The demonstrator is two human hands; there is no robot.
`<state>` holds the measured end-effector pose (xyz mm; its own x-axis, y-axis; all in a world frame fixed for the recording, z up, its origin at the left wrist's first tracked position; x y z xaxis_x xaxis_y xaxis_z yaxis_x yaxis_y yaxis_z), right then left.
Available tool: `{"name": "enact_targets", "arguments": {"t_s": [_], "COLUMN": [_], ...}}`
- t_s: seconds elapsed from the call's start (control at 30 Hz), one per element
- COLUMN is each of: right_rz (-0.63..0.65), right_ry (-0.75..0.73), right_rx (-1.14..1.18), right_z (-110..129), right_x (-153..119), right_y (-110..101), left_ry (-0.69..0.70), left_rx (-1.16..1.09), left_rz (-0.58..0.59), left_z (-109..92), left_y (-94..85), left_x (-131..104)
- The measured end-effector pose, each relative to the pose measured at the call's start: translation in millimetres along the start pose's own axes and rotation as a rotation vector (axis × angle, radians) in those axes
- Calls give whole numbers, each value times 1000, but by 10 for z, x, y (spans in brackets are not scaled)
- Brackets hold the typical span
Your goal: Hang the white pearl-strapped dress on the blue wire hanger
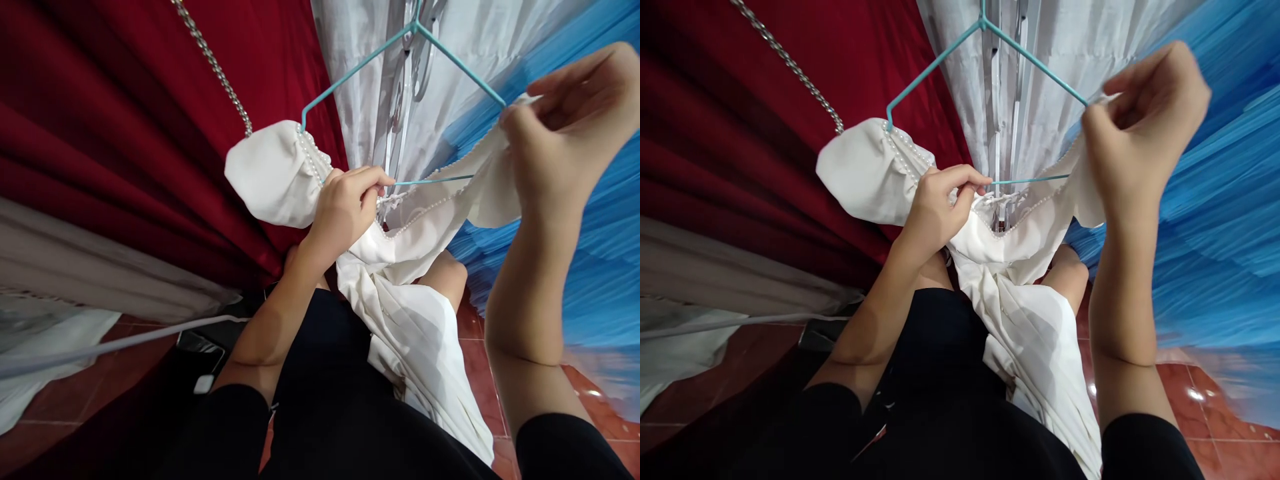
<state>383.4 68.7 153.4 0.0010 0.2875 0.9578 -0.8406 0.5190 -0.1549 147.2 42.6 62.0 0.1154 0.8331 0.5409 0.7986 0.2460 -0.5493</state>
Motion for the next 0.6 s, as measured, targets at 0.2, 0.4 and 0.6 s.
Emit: {"name": "enact_targets", "arguments": {"t_s": [0.2, 0.4, 0.6], "right_rz": [430, 381, 241], "right_ry": [-97, -100, -45], "right_rx": [8, -169, -100], "right_z": [514, 340, 472], "right_x": [-575, -1172, -1106], "right_y": [605, 933, 874], "left_ry": [15, 78, 103], "left_rx": [85, 156, 130], "left_rz": [-32, -26, -254], "left_z": [34, 34, -15], "left_y": [-10, 15, -228], "left_x": [24, -120, -261]}}
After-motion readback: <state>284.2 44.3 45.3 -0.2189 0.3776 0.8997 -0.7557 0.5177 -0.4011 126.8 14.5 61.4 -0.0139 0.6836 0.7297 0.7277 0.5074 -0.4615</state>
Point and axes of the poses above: each hand's wrist, its own x-axis towards the middle knuckle, its own y-axis out of the palm, z = x × y, the point moved 6 cm from there along x, towards the middle knuckle, and after that the axes turned 10 degrees about -y, right-handed, at the moved point
